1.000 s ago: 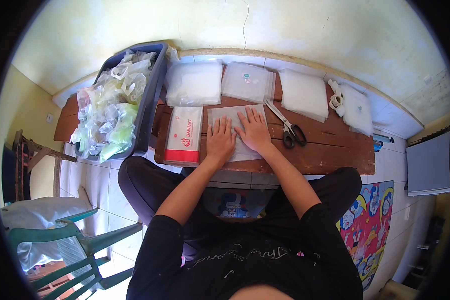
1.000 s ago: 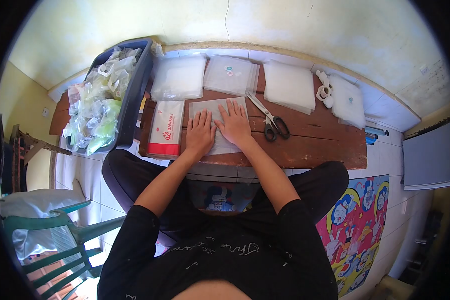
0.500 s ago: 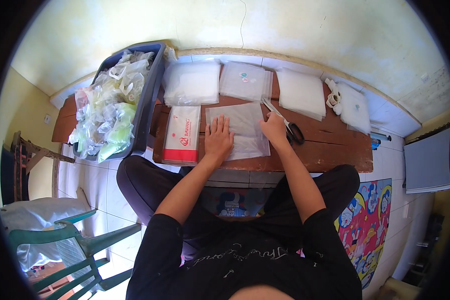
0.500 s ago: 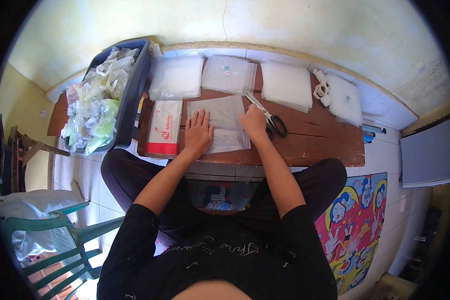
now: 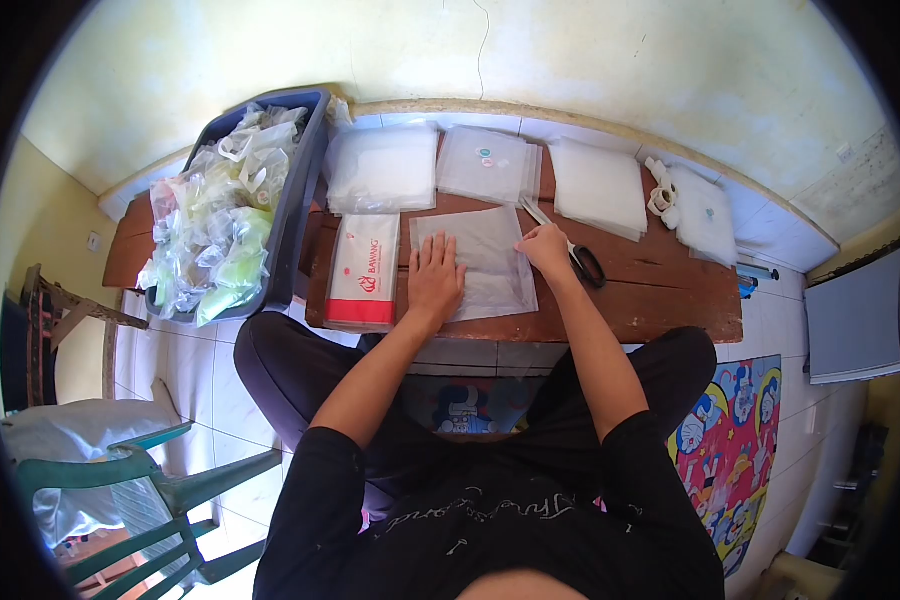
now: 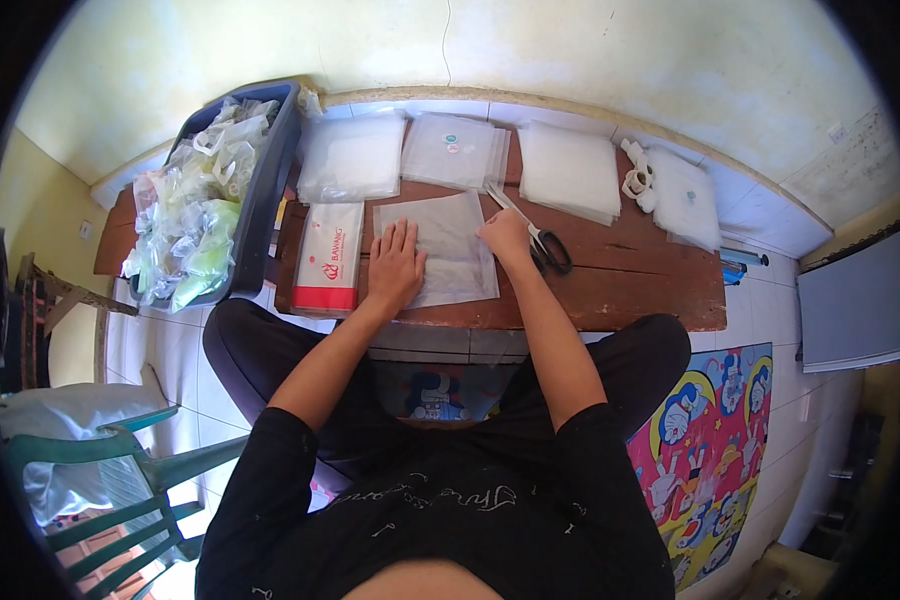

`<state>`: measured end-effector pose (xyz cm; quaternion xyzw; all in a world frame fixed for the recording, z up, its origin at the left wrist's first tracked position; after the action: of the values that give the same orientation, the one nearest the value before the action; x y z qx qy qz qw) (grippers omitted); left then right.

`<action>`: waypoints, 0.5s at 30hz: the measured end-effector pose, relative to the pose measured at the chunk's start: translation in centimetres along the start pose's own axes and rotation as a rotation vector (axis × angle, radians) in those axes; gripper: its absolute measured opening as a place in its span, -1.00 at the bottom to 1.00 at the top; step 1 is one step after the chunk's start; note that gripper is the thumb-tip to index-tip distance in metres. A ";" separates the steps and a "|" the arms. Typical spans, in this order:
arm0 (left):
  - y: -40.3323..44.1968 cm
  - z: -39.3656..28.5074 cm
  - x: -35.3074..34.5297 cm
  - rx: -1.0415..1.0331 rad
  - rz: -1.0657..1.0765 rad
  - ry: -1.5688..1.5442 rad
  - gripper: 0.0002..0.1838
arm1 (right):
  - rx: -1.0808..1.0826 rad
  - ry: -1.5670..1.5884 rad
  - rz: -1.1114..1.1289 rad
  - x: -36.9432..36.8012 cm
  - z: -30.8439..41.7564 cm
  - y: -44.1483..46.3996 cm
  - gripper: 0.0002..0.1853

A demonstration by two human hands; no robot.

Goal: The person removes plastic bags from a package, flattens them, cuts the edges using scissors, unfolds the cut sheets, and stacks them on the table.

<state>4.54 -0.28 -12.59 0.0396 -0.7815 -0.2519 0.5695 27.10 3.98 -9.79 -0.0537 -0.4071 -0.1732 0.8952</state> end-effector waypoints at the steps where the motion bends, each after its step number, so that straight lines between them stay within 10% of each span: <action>1: 0.0 0.0 0.0 -0.001 -0.004 -0.004 -0.39 | 0.006 -0.002 0.011 0.1 0.1 0.0 -0.76; 15: -0.1 0.1 -0.2 0.010 -0.005 -0.008 -0.38 | 0.053 -0.156 0.063 -1.3 -1.6 1.9 -0.71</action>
<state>4.56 -0.23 -12.82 0.0433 -0.7849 -0.2495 0.5655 28.12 5.69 -11.78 -0.0561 -0.4782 -0.1294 0.8668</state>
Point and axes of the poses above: each hand's wrist, its own y-axis towards the middle knuckle, its own x-axis out of the back of the hand, z = x × y, the point moved 2 cm from there along y, towards the middle knuckle, and after that the axes turned 9 degrees about -z, right-handed, at the moved point
